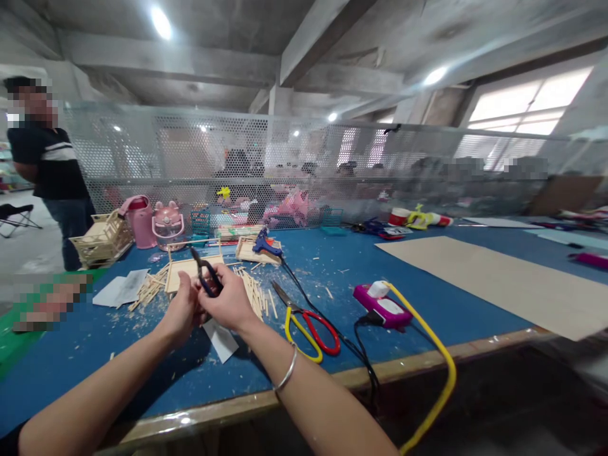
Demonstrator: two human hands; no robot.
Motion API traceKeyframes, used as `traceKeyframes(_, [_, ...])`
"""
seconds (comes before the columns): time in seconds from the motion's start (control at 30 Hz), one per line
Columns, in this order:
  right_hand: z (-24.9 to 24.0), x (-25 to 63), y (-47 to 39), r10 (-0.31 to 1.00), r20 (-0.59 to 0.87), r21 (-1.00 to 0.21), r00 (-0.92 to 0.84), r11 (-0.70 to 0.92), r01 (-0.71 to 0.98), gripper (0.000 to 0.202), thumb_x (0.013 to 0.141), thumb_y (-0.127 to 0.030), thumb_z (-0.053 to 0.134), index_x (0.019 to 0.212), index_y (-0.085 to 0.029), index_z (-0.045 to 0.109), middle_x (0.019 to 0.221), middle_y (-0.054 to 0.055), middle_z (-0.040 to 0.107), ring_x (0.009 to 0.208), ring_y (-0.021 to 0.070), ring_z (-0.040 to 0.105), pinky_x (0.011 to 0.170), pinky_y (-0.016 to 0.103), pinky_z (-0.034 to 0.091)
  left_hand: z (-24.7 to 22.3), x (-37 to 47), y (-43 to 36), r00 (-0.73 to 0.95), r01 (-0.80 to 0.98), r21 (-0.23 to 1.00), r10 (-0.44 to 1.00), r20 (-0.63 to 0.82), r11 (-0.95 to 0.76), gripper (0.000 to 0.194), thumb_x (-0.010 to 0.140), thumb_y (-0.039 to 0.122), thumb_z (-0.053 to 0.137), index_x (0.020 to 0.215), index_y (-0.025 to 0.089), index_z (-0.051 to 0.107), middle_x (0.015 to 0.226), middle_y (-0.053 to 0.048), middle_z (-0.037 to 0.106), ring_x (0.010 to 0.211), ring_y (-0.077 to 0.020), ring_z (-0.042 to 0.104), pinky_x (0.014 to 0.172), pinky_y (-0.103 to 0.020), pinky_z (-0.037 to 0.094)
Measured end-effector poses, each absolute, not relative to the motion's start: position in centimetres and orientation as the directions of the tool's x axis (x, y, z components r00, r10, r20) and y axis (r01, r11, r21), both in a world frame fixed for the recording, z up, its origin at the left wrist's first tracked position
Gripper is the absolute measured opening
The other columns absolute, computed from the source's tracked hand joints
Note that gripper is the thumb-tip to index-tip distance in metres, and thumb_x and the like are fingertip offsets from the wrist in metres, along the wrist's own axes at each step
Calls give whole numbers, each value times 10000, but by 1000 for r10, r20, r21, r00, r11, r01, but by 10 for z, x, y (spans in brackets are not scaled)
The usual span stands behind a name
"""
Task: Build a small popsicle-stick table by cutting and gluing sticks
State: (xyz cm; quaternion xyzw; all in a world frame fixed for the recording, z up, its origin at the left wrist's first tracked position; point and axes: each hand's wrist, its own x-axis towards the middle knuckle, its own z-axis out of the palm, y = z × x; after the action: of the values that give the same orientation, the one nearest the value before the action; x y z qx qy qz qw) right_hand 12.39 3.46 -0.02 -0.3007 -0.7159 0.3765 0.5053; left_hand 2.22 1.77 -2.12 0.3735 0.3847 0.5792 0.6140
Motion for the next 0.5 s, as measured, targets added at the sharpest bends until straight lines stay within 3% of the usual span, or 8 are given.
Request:
traceKeyframes(0.1, [1,130,47,870,442,-897,-220,424,-125,252,584,-164,586,780,-192,430,611,-66,497,531,77,472,533,204,390,-17,17,19,79,-461,886,997,-15,50,324,757,458,499,633,164,442,537,30,505,457,-55,449,410,-148,299])
traceKeyframes(0.2, [0,137,58,910,379,-910,-170,333,-247,321,541,-166,629,795,-189,434,611,-73,511,517,65,461,526,198,375,-14,12,19,168,-398,904,981,-94,155,208,803,281,465,663,134,512,602,-18,577,501,-63,502,460,-157,361])
traceKeyframes(0.33, [-2,139,62,924,321,-926,-207,261,-272,334,535,-168,647,801,-186,446,619,-72,526,511,61,464,525,204,372,-13,10,16,227,-391,889,961,-157,237,175,804,224,488,786,95,605,598,-31,601,477,-55,517,470,-155,390])
traceKeyframes(0.5, [-2,139,60,906,346,-919,-244,275,-281,343,527,-135,648,801,-180,447,610,-76,528,535,62,485,559,209,393,-8,9,13,242,-439,845,946,-216,305,200,826,185,450,788,88,621,611,-48,634,472,-55,543,462,-147,416])
